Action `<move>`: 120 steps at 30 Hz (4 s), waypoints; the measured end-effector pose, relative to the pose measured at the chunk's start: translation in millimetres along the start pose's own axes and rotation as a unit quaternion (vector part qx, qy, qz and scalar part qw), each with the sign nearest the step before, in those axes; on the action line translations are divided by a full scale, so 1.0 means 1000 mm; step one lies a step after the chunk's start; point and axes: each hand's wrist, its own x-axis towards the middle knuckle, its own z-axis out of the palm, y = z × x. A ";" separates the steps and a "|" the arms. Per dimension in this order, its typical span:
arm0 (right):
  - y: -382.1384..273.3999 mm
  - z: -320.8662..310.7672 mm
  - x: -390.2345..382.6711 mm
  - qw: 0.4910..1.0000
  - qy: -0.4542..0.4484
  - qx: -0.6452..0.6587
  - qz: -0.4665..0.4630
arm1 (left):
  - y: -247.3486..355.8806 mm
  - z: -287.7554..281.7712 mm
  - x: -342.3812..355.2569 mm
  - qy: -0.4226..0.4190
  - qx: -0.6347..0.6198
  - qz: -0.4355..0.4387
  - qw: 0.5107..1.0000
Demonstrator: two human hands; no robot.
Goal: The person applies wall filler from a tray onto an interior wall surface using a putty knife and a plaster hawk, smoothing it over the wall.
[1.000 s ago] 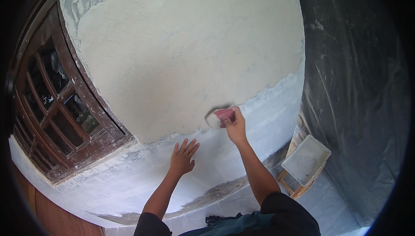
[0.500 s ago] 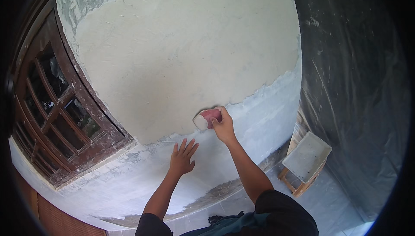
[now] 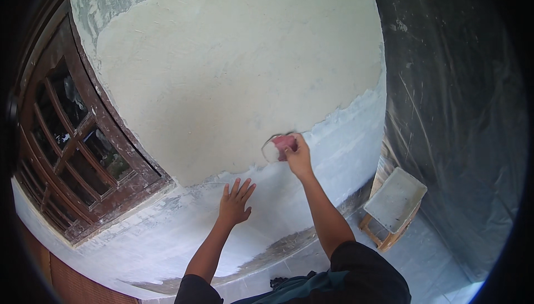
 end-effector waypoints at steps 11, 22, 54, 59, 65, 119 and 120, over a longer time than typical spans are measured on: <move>-0.003 -0.001 0.002 0.999 -0.016 -0.022 -0.017 | 0.000 -0.006 0.001 -0.003 -0.025 -0.008 1.000; -0.006 -0.002 -0.001 1.000 -0.018 0.006 0.002 | 0.000 -0.006 0.001 -0.015 -0.021 -0.008 1.000; 0.003 -0.022 0.006 0.998 0.025 0.056 0.015 | 0.000 0.004 0.001 0.004 0.008 -0.002 1.000; 0.016 -0.010 0.005 1.000 -0.022 -0.008 0.009 | 0.001 0.000 0.000 0.004 0.010 -0.003 1.000; 0.000 -0.025 -0.003 0.995 0.046 0.064 0.056 | 0.001 0.005 -0.002 0.013 0.021 -0.004 1.000; -0.001 -0.024 -0.003 0.992 0.082 0.083 0.040 | 0.003 0.004 0.000 0.017 0.007 -0.004 1.000; 0.002 -0.017 -0.004 0.995 0.046 0.083 0.032 | 0.003 0.004 0.001 0.016 0.006 -0.004 1.000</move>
